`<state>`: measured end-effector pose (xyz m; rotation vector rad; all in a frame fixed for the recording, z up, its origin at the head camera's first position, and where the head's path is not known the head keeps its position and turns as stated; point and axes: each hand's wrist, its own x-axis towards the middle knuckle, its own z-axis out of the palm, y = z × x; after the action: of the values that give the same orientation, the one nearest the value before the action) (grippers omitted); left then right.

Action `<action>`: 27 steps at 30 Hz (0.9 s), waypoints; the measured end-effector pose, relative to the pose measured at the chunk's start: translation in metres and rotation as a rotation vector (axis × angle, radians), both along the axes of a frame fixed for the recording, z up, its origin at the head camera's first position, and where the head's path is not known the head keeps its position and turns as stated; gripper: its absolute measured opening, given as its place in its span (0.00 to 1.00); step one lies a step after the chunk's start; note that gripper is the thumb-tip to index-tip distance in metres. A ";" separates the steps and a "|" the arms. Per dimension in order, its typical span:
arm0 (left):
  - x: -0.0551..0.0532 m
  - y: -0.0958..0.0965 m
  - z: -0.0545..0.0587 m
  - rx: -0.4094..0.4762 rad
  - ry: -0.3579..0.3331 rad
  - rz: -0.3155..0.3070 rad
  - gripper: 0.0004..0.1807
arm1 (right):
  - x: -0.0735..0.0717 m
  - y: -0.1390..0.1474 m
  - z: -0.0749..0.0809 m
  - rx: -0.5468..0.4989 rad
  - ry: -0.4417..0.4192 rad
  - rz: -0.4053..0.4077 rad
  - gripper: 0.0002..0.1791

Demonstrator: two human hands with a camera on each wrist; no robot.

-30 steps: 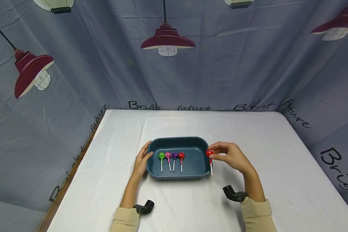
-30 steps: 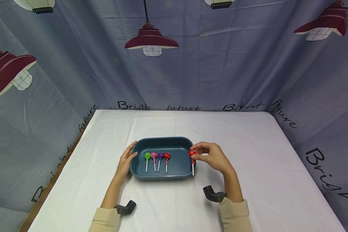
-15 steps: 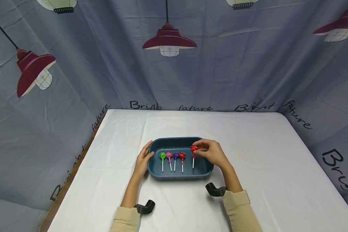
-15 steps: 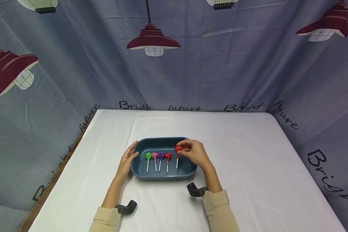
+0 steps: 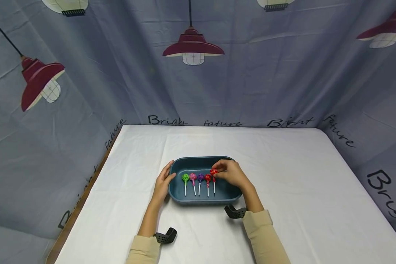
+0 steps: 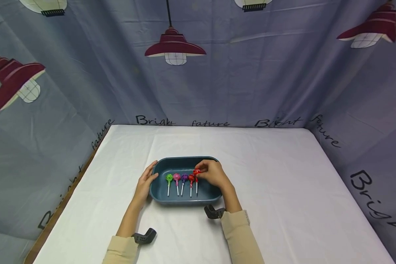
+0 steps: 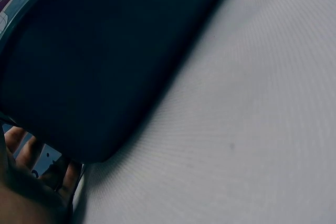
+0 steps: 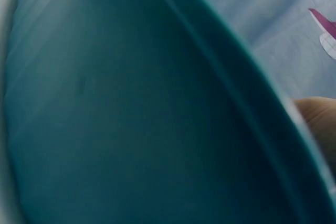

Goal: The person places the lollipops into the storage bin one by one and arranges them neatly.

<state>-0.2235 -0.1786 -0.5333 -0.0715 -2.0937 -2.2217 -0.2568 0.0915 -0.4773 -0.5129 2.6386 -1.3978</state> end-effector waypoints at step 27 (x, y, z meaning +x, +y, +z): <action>0.012 0.003 0.025 -0.021 -0.028 -0.026 0.26 | 0.006 -0.015 -0.006 0.072 -0.108 -0.239 0.10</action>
<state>-0.2112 -0.1758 -0.5080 -0.0697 -2.1428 -2.2291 -0.2510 0.0767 -0.4830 -0.1122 2.7205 -1.3406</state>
